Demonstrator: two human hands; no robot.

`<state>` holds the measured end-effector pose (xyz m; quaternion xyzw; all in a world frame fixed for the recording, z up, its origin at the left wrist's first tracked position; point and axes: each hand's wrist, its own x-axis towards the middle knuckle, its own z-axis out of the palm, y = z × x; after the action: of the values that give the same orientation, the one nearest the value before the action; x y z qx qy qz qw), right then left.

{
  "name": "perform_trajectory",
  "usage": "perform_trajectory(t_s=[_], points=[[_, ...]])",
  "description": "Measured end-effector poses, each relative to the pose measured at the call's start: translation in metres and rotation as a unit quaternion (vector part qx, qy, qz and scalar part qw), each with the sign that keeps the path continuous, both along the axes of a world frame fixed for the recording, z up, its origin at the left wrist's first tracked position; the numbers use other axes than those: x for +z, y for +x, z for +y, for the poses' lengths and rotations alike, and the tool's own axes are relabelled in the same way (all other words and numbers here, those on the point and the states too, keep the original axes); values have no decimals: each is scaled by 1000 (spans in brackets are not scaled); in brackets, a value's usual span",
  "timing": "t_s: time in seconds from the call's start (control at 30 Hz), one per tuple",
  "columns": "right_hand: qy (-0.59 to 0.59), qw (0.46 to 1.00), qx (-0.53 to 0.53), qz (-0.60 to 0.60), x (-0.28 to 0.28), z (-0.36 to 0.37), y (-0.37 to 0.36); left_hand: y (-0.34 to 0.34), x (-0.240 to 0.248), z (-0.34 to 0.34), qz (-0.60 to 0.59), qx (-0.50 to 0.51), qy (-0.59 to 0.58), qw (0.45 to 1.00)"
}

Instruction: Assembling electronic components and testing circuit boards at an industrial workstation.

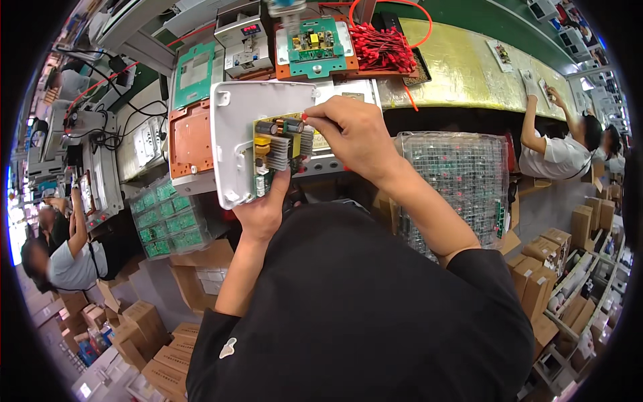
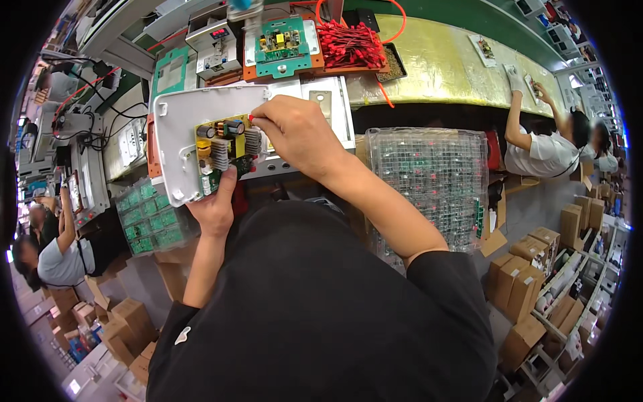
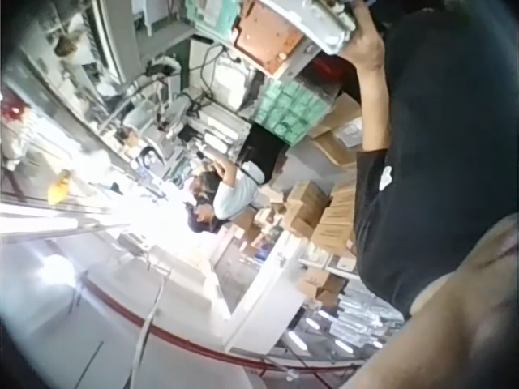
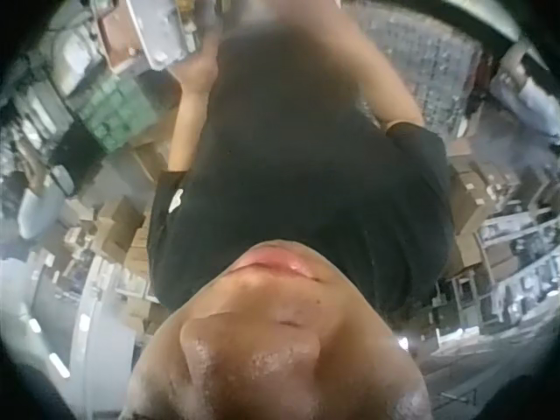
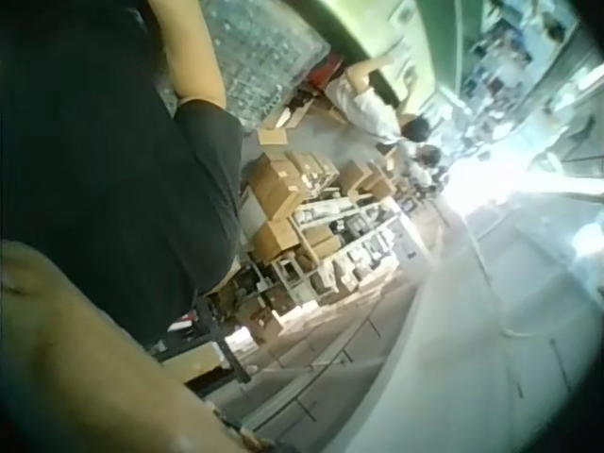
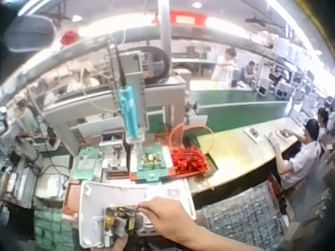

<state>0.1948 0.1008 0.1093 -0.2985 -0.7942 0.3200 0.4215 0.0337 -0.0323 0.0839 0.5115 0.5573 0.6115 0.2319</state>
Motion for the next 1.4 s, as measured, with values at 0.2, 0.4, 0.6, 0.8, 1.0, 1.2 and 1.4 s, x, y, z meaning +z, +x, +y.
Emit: perform_trajectory(t_s=[0.2,0.4,0.6,0.8,1.0,1.2,1.4], points=[[-259,956,97,-97,-26,4,27,-5,-20,1,-153,2,-137,979],[-603,750,43,270,-53,-40,97,14,-27,33,-330,-188,-267,886],[-528,773,-189,296,-116,-14,203,1,-26,32,-309,-280,-376,828],[-529,711,-315,340,-162,144,374,-44,-22,30,-302,-242,-338,858],[-384,793,-419,218,-185,121,338,-140,-46,-6,-129,150,-164,966],[-357,840,-358,199,-147,63,238,-332,-137,14,268,418,-160,853],[-297,890,-345,37,-86,-6,201,-404,-229,63,406,384,-456,693]])
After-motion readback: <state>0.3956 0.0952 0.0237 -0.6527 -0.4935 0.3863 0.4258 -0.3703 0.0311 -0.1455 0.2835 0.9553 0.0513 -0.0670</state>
